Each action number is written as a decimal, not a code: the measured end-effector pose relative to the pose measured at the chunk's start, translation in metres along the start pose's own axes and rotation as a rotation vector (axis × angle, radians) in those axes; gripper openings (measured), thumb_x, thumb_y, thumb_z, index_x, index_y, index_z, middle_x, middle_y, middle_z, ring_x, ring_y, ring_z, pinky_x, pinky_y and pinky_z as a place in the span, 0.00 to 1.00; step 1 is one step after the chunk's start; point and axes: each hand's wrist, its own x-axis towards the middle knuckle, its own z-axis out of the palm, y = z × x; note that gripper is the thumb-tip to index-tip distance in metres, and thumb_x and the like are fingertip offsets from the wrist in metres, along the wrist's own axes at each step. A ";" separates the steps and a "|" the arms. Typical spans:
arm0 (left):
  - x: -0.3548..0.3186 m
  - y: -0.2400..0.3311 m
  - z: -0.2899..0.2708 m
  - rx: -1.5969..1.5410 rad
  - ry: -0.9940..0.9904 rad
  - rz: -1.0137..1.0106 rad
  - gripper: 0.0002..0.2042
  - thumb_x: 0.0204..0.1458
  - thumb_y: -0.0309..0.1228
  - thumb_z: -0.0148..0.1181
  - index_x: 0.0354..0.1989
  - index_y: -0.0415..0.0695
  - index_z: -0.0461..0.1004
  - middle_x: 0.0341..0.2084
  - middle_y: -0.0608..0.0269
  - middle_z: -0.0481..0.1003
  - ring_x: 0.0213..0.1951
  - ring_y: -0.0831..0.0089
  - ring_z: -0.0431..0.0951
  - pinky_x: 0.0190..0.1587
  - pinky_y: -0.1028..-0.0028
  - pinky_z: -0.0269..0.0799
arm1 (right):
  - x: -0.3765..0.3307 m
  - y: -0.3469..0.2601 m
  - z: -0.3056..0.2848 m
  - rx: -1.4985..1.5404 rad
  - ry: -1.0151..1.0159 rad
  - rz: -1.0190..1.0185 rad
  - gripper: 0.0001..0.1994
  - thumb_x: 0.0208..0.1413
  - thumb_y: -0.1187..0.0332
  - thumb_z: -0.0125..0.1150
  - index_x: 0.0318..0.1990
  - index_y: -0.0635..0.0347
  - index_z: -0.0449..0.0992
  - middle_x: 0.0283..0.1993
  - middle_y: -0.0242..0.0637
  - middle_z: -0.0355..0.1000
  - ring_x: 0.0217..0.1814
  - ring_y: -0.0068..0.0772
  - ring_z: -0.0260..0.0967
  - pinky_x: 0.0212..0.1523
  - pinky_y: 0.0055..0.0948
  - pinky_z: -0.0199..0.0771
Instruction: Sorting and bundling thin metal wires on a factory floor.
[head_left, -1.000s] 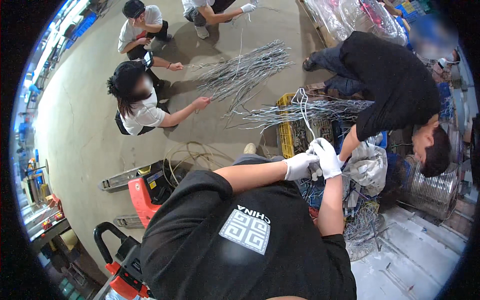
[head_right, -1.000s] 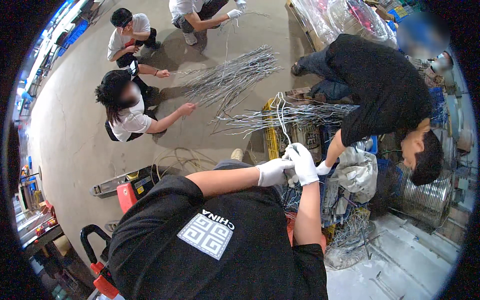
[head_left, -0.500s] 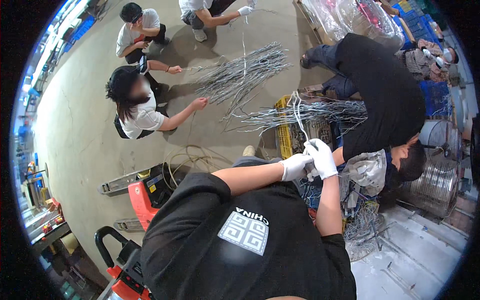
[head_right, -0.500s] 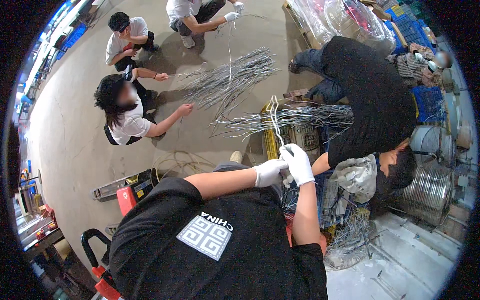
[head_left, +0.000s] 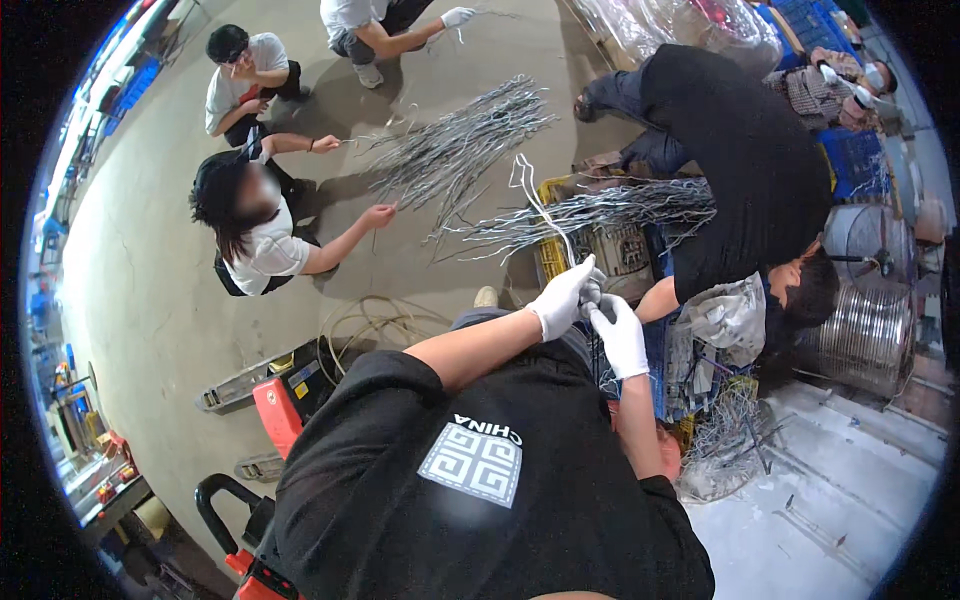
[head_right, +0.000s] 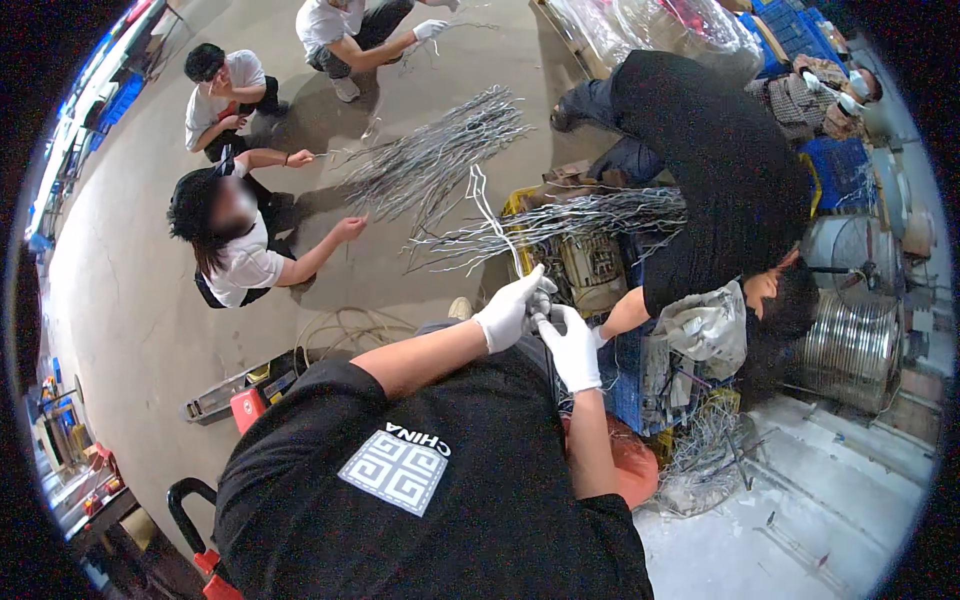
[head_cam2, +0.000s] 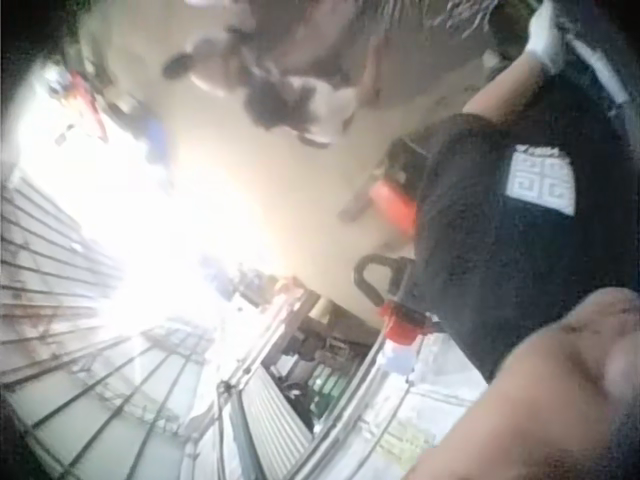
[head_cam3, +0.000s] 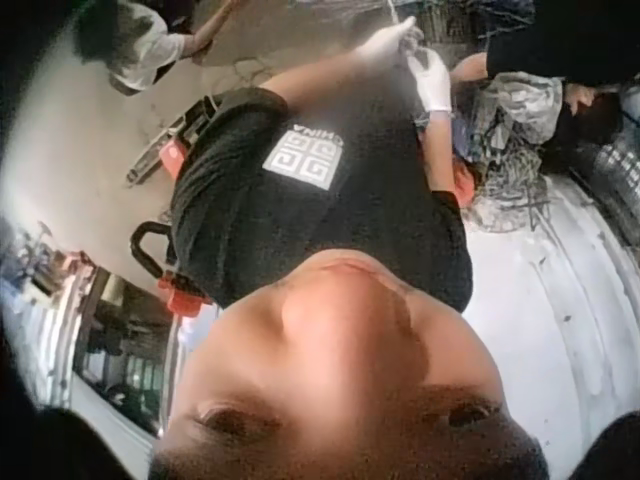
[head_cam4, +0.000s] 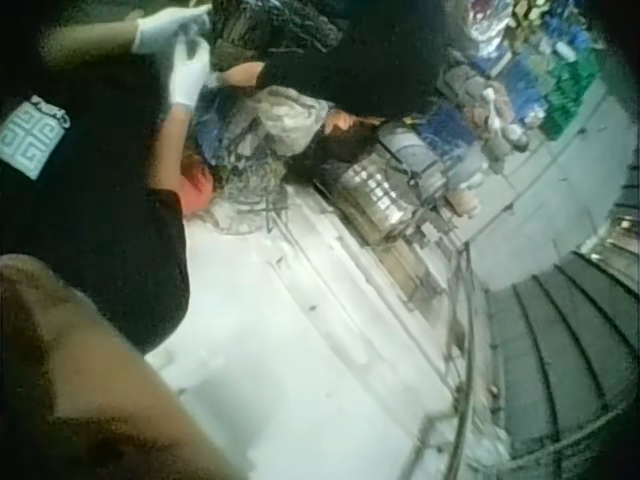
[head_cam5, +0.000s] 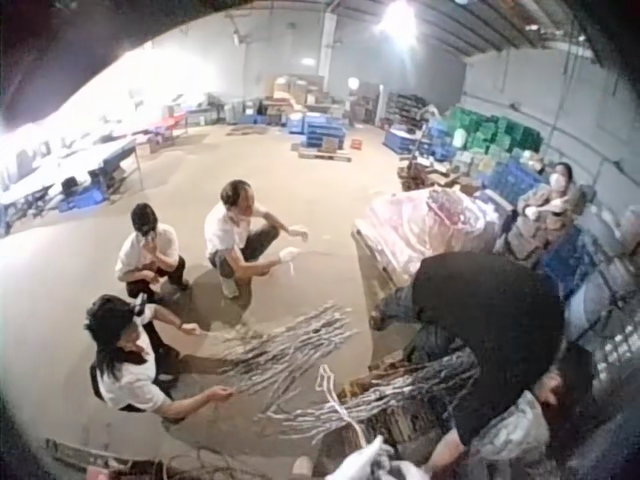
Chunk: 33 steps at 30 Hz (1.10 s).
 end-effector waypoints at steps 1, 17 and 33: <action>-0.001 -0.001 0.001 0.032 0.005 0.013 0.16 0.57 0.45 0.46 0.33 0.43 0.69 0.18 0.68 0.67 0.18 0.81 0.64 0.20 0.83 0.60 | -0.002 -0.006 -0.001 -0.014 0.003 0.010 0.12 0.51 0.66 0.56 0.40 0.66 0.72 0.33 0.38 0.73 0.31 0.29 0.68 0.35 0.24 0.67; -0.007 -0.002 0.022 0.130 -0.019 0.109 0.17 0.58 0.47 0.45 0.30 0.44 0.67 0.16 0.67 0.67 0.14 0.84 0.59 0.15 0.85 0.56 | -0.009 0.001 -0.001 0.143 0.143 0.054 0.05 0.51 0.74 0.53 0.34 0.63 0.71 0.25 0.33 0.70 0.21 0.21 0.61 0.23 0.20 0.61; -0.010 -0.005 0.016 0.425 -0.082 0.199 0.15 0.59 0.42 0.46 0.30 0.42 0.69 0.15 0.69 0.64 0.15 0.82 0.59 0.19 0.83 0.58 | -0.024 0.008 -0.017 0.417 0.100 0.092 0.05 0.51 0.71 0.57 0.28 0.63 0.73 0.22 0.29 0.68 0.22 0.20 0.58 0.26 0.17 0.60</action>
